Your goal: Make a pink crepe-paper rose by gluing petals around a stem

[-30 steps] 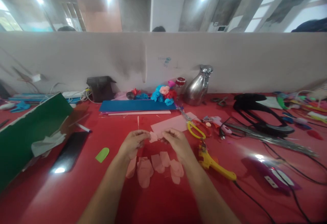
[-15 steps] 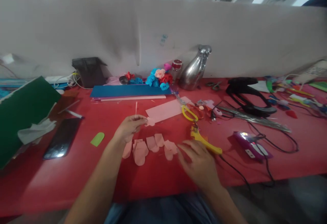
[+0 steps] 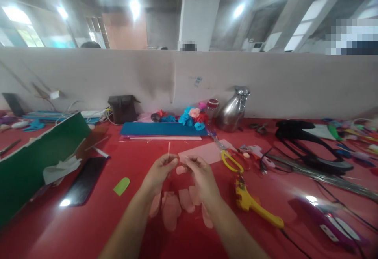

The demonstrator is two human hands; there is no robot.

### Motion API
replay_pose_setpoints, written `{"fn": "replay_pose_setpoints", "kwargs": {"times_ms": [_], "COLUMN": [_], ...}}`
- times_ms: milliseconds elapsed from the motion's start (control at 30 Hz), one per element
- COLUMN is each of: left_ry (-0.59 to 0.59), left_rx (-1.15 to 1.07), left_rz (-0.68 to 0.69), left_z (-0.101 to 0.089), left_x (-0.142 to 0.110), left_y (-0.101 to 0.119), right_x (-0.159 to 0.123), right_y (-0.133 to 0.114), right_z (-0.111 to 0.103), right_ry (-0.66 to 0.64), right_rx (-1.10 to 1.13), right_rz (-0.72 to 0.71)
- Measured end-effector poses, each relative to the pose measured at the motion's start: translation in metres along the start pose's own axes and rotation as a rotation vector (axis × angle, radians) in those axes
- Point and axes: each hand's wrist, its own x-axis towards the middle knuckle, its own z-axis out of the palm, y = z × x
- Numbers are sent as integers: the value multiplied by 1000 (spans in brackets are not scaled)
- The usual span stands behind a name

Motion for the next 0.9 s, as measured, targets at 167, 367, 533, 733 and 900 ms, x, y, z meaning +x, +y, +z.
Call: {"fn": "replay_pose_setpoints", "kwargs": {"times_ms": [167, 367, 533, 733, 900], "left_ry": [148, -42, -102, -150, -165], "left_rx": [290, 181, 68, -4, -33], "left_rz": [313, 139, 50, -44, -117], "left_z": [-1, 2, 7, 6, 4], "left_x": [0, -5, -8, -7, -7], "left_y": [1, 4, 9, 9, 10], "right_x": [15, 18, 15, 11, 10], "right_y": [-12, 0, 1, -6, -8], "right_z": [-4, -16, -25, -21, -22], "right_ry": [-14, -34, -115, -153, -180], "right_rx": [42, 20, -3, -6, -5], "right_rz": [14, -11, -18, 0, -28]}}
